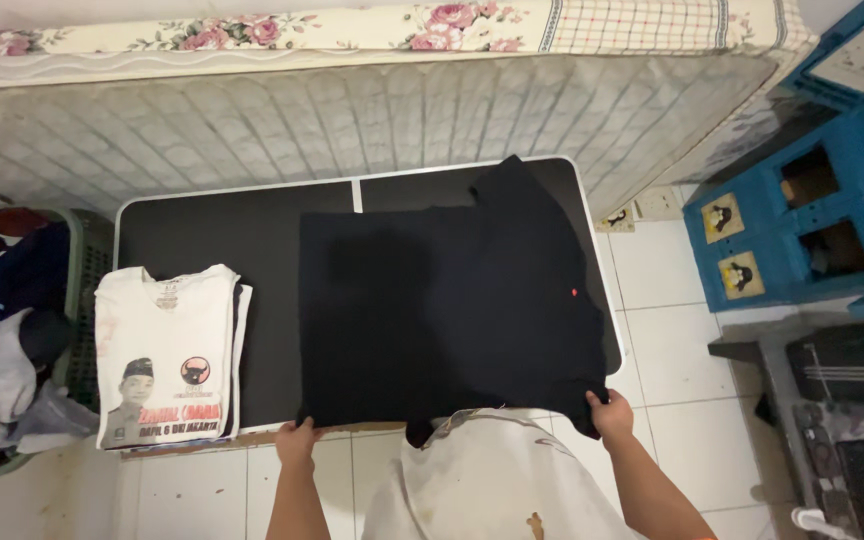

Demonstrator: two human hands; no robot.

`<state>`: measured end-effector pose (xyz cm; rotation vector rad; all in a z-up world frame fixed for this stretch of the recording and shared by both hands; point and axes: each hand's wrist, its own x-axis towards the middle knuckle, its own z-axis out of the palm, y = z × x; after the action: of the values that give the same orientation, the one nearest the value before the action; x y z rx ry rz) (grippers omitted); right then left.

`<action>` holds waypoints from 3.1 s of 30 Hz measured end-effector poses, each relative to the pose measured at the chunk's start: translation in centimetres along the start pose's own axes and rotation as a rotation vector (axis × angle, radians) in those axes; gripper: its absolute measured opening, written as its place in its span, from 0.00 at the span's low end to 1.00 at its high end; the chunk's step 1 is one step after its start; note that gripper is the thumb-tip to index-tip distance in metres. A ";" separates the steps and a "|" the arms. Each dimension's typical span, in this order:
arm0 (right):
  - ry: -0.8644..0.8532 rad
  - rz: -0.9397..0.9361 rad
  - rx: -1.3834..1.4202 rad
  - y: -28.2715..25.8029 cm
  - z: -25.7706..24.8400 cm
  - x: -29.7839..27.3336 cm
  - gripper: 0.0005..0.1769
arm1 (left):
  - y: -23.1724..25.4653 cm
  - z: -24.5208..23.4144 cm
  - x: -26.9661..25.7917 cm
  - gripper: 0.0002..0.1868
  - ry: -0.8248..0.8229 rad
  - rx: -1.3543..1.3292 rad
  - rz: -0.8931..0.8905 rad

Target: The person folds two shirts on a black folding table. They pick up a black t-shirt from a laundry basket, lay it flat, and fold the sleeves and body into a rectangle before placing it on top of another folded shirt.

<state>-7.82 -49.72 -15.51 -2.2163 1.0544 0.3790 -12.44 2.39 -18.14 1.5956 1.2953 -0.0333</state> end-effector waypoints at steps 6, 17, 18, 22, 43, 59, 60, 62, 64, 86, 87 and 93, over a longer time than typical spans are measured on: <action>0.115 -0.007 0.218 1.0 0.0 -1.2 0.22 | -1.0 -1.4 0.3 0.10 -0.341 0.014 -0.340; 0.077 0.033 0.928 -3.3 -2.4 2.6 0.30 | 1.4 -0.1 3.2 0.11 -0.391 -0.577 -0.640; 0.077 0.031 0.922 -4.3 -2.6 3.0 0.29 | 2.1 0.2 3.5 0.11 -0.399 -0.660 -0.645; 0.058 0.033 0.938 -9.0 -3.2 4.5 0.26 | 5.9 1.7 3.7 0.12 -0.308 -0.754 -0.677; 0.073 -0.067 -0.166 -7.7 0.6 10.9 0.26 | 5.3 7.3 6.3 0.28 0.127 0.683 0.208; 0.014 0.185 0.623 -7.0 -1.8 13.6 0.14 | 4.2 4.7 5.9 0.09 0.072 0.633 0.120; -0.004 0.153 0.515 -6.6 -2.3 13.7 0.11 | 4.0 4.4 5.5 0.10 0.062 0.653 0.160; -0.030 0.119 0.409 -5.9 -2.2 13.2 0.09 | 3.6 3.6 5.0 0.11 0.059 0.675 0.198; 0.027 0.177 0.055 -4.7 -2.9 12.5 0.08 | 3.1 3.0 4.5 0.11 0.026 0.751 0.173; -0.560 -0.690 -0.960 -8.5 4.0 -6.3 0.44 | 0.0 3.1 -5.8 0.43 -0.502 1.517 0.536; -0.548 -0.603 -1.019 -8.0 3.1 -5.8 0.45 | -0.4 2.7 -5.4 0.44 -0.466 1.543 0.537; -0.337 -0.456 -1.076 -3.2 -3.5 0.0 0.47 | -1.5 1.9 -2.3 0.44 -0.441 1.596 0.369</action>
<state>-5.42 -50.58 -11.56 -3.0197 0.0813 1.2667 -13.52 -0.73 -18.68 2.8303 0.4392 -1.3847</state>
